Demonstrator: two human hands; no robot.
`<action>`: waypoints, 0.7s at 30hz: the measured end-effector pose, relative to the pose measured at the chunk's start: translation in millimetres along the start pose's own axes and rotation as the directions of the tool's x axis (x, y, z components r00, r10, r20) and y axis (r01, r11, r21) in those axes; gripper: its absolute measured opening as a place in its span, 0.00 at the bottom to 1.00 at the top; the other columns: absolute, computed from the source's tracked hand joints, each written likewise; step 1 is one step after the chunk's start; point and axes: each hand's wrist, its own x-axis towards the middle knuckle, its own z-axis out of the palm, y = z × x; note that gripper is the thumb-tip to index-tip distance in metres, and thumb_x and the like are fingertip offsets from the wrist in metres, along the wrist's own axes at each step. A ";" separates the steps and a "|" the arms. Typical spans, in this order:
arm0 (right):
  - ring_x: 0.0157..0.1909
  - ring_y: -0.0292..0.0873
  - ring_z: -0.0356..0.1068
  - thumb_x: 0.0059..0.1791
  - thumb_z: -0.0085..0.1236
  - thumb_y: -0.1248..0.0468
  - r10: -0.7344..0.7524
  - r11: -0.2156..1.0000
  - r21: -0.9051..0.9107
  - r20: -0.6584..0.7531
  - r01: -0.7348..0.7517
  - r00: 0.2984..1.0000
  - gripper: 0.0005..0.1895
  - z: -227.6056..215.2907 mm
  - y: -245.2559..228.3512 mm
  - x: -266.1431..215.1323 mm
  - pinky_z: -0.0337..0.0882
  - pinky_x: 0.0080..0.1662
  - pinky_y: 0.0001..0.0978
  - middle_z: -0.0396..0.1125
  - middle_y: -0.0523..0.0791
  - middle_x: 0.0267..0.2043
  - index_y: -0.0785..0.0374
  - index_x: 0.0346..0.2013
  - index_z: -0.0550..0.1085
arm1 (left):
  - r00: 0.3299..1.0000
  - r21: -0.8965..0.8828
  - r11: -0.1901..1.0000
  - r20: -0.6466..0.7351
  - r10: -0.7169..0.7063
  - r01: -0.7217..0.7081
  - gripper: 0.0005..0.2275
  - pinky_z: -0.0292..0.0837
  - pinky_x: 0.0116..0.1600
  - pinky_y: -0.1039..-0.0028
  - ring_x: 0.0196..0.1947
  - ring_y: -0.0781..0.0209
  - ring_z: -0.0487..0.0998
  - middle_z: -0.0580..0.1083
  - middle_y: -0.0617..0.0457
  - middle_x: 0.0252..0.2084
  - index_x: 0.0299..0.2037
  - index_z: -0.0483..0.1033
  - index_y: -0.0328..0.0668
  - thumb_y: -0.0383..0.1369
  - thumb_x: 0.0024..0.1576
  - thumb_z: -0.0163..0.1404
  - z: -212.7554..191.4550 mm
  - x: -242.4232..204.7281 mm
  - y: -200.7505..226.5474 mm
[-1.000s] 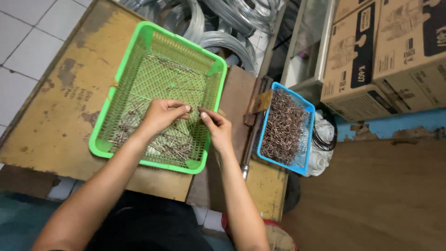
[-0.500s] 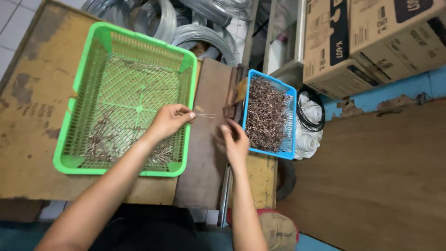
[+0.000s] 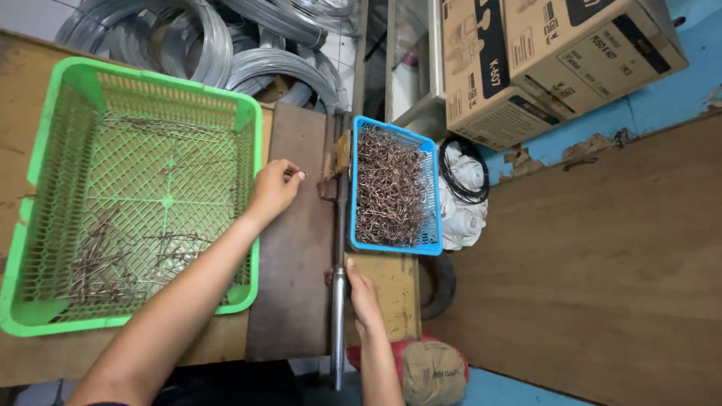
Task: The person repeatedly picks short metal wires from a green basket, places them into a manual bending tool, and uses a lever to bend them. The finished bent wires are dropped into a blue basket. The process is repeated continuously throughout the clip.
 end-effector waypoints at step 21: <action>0.30 0.37 0.65 0.55 0.43 0.46 -0.121 0.993 0.023 0.088 0.119 0.989 0.31 -27.0 -48.9 -29.3 0.63 0.36 0.26 0.73 0.48 0.31 0.71 0.38 0.83 | 0.966 0.123 0.975 0.159 -0.205 0.186 0.10 0.74 0.42 0.59 0.34 0.44 0.80 0.80 0.45 0.34 0.36 0.83 0.38 0.38 0.54 0.60 33.4 59.9 -17.3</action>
